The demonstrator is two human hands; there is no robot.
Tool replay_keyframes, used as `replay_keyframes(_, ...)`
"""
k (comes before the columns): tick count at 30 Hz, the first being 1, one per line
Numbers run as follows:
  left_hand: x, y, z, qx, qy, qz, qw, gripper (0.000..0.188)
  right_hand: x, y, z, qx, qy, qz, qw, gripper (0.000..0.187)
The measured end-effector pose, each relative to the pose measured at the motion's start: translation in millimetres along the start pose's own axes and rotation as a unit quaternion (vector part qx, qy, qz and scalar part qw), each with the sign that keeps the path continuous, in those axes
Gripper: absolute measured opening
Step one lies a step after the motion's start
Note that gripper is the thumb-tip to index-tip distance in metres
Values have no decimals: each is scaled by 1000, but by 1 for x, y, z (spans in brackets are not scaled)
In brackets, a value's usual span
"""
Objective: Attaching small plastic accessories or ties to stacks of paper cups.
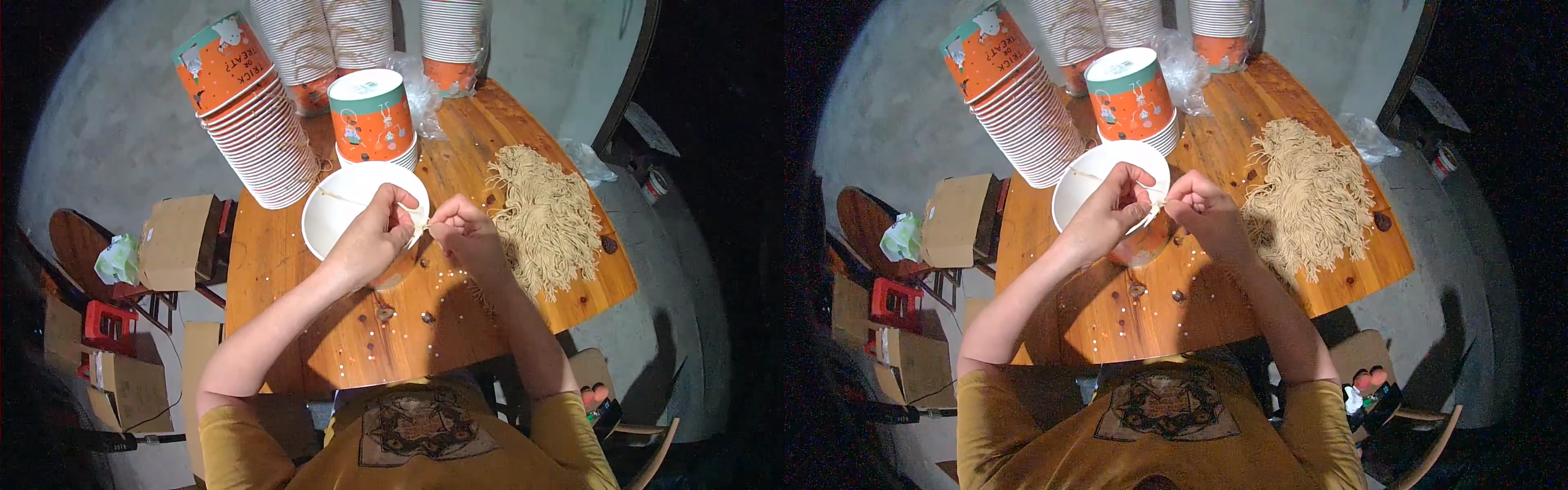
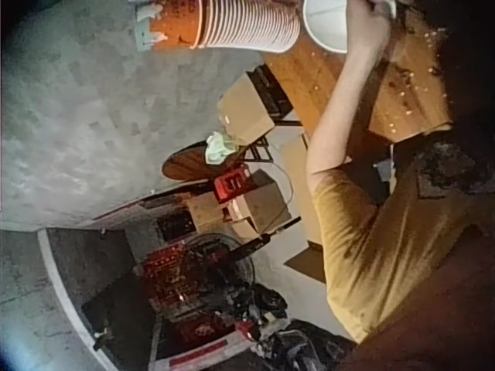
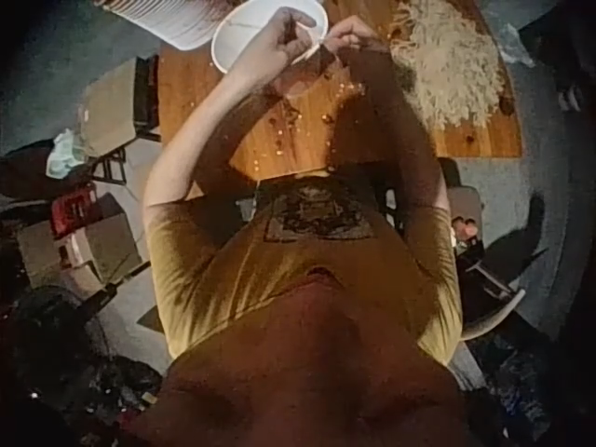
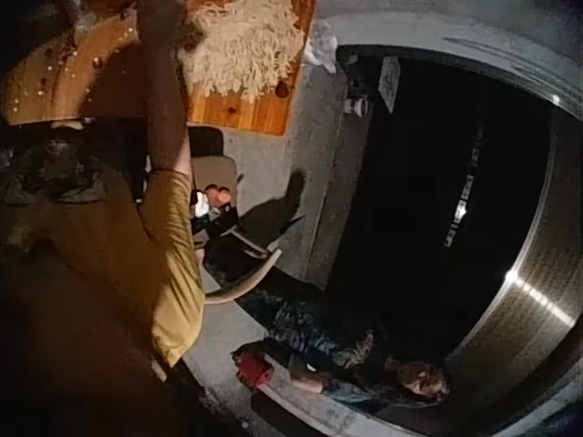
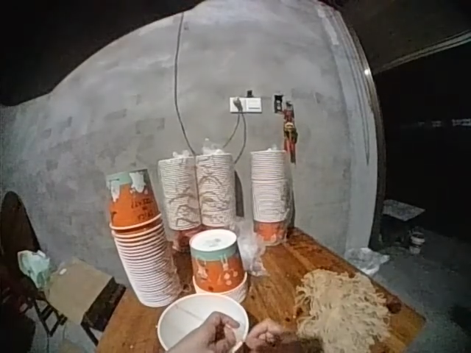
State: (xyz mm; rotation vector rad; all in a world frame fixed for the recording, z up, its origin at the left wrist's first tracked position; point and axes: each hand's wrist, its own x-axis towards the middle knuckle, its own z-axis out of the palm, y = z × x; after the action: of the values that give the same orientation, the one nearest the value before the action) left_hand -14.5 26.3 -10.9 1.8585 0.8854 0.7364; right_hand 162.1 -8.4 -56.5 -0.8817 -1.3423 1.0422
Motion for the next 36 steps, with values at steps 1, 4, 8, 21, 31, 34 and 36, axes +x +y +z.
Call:
replay_keyframes(1, 0, 0, 0, -12, 1, -7, 1000, 17, -1, 0, -1, -6, -5, 5, 1000, 7)
replay_keyframes(4, 1, -2, -1, 6, 13, -3, 1000, 18, -2, -1, -5, -17, -15, 10, 1000, 7)
replay_keyframes(8, 2, -4, 0, -7, 17, 2, 1000, 20, -3, 1, -5, -9, -20, -4, 1000, 8)
replay_keyframes(21, 0, 1, 2, -26, 22, 11, 999, 19, 1, -17, 2, -430, 20, -254, 866, 20)
replay_keyframes(31, -6, -6, 10, 203, 96, 191, 955, 14, -6, -24, 9, -511, 30, -225, 829, 10)
replay_keyframes(34, -8, -5, 0, 273, 112, 224, 929, 14, -3, -30, -8, -459, -47, -194, 866, 9)
replay_keyframes(36, -13, -5, -7, 271, 102, 205, 935, 16, 1, -36, -22, -385, -99, -213, 893, 9)
